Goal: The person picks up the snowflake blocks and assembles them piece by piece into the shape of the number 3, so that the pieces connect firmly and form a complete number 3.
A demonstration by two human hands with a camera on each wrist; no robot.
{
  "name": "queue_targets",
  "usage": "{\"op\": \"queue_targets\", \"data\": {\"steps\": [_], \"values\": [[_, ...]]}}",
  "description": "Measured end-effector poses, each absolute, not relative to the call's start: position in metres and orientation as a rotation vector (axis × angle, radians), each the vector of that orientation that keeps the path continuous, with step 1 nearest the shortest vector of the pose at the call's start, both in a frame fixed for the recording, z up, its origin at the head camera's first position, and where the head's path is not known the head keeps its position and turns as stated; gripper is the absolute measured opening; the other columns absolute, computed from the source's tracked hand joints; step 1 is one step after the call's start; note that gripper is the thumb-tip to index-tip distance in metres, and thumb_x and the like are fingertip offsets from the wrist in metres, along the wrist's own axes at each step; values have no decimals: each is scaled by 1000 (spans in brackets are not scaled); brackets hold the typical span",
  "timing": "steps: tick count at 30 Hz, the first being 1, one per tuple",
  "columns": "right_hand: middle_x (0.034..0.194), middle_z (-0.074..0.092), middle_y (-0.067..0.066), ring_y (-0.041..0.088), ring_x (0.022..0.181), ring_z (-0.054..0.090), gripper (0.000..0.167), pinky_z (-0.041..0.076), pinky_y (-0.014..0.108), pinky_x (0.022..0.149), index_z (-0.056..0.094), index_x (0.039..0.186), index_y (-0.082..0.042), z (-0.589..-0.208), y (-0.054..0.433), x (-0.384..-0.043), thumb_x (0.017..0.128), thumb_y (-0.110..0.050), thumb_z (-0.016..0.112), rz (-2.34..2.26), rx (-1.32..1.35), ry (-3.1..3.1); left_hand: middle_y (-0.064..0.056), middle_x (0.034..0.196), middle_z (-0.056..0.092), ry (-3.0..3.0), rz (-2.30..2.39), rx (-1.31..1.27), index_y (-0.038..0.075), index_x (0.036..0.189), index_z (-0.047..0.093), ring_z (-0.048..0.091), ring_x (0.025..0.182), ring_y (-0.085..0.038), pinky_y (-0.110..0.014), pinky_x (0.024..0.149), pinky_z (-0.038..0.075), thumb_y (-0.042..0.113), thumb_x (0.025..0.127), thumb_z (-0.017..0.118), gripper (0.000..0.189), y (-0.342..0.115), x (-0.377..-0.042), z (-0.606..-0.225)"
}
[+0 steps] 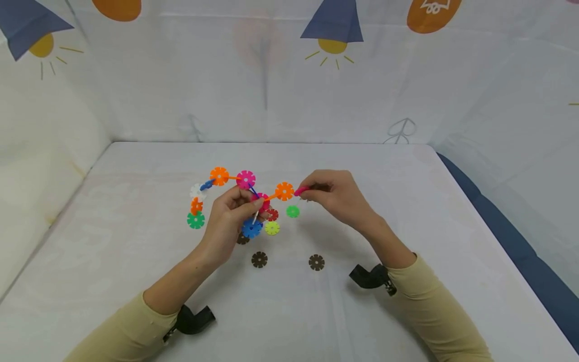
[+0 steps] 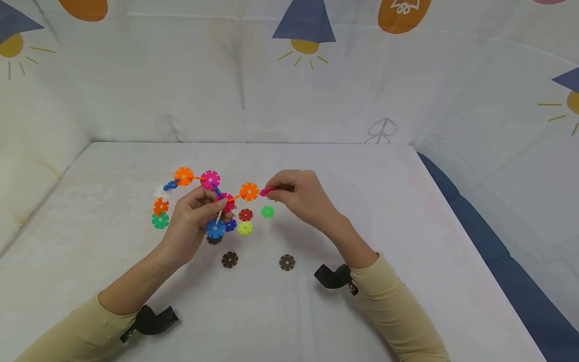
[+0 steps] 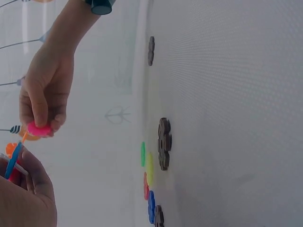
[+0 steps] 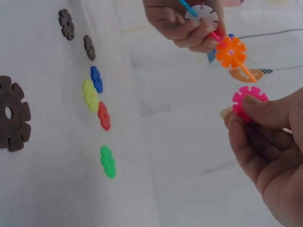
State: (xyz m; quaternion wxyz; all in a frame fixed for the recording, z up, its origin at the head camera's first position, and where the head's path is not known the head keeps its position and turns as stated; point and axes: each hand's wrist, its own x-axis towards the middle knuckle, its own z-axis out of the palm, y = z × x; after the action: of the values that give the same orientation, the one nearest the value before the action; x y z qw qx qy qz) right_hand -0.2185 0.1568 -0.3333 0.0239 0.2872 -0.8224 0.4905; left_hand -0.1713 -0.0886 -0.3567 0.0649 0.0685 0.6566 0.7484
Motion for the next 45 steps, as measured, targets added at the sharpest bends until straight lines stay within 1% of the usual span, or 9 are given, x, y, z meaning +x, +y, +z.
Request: {"op": "queue_targets", "data": {"steps": [2, 6, 9, 13, 19, 23, 30, 39, 45], "values": [[88, 74, 6, 13, 75, 68, 10, 59, 27, 71, 76, 92, -11, -332, 158, -218, 86, -3, 74, 1518, 888, -2497, -4, 87, 63, 1973, 2268, 208, 3, 97, 51, 67, 77, -16, -24, 77, 58, 16, 99, 58, 15, -89, -171, -357], [88, 74, 7, 13, 77, 68, 10, 59, 25, 72, 77, 92, -9, -330, 158, -217, 85, -2, 75, 1531, 888, -2423, -4, 88, 63, 1957, 2276, 210, 4, 97, 51, 66, 77, -16, -24, 77, 58, 15, 99, 57, 14, -89, -170, -356], [88, 74, 4, 12, 78, 68, 11, 59, 24, 73, 77, 92, -9, -329, 157, -216, 85, 0, 75, 1515, 897, -2392, -4, 89, 63, 1948, 2272, 206, 5, 97, 51, 67, 78, -16, -24, 77, 59, 16, 99, 57, 13, -89, -170, -355], [87, 74, 3, 11, 79, 68, 12, 59, 24, 75, 77, 91, -9, -330, 156, -216, 84, 0, 76, 1466, 925, -2365, -8, 91, 64, 1935, 2267, 205, 5, 97, 51, 67, 77, -15, -25, 77, 59, 16, 99, 58, 13, -88, -170, -355], [86, 74, 3, 10, 79, 66, 10, 58, 22, 76, 78, 89, -10, -331, 156, -216, 83, -1, 76, 1375, 981, -2321, -5, 88, 63, 1960, 2251, 202, 4, 98, 52, 67, 77, -15, -25, 78, 58, 16, 98, 58, 14, -88, -171, -357], [86, 74, 1, 9, 81, 66, 10, 56, 19, 76, 78, 89, -7, -332, 156, -216, 82, 0, 77, 1271, 1015, -2296, -3, 86, 62, 1979, 2238, 212, 3, 98, 52, 67, 77, -16, -25, 77, 57, 15, 98, 58, 13, -88, -171, -358], [87, 73, 1, 11, 81, 67, 11, 56, 18, 78, 77, 89, -4, -333, 154, -214, 80, 3, 78, 1157, 1073, -2277, -6, 88, 63, 1952, 2240, 228, 3, 96, 52, 65, 76, -17, -24, 76, 58, 15, 97, 59, 13, -86, -170, -357], [86, 72, 4, 12, 79, 67, 10, 55, 15, 77, 76, 87, -1, -334, 153, -212, 79, 4, 78, 1096, 1119, -2237, -5, 86, 64, 1963, 2234, 224, 3, 95, 53, 67, 76, -17, -25, 75, 58, 14, 97, 59, 12, -87, -171, -357], [84, 72, 5, 13, 77, 67, 12, 56, 17, 75, 76, 87, -1, -334, 151, -210, 77, 6, 79, 1044, 1119, -2222, -4, 82, 63, 1946, 2239, 202, 1, 94, 52, 67, 73, -18, -26, 72, 59, 13, 97, 58, 13, -87, -171, -357]]}}
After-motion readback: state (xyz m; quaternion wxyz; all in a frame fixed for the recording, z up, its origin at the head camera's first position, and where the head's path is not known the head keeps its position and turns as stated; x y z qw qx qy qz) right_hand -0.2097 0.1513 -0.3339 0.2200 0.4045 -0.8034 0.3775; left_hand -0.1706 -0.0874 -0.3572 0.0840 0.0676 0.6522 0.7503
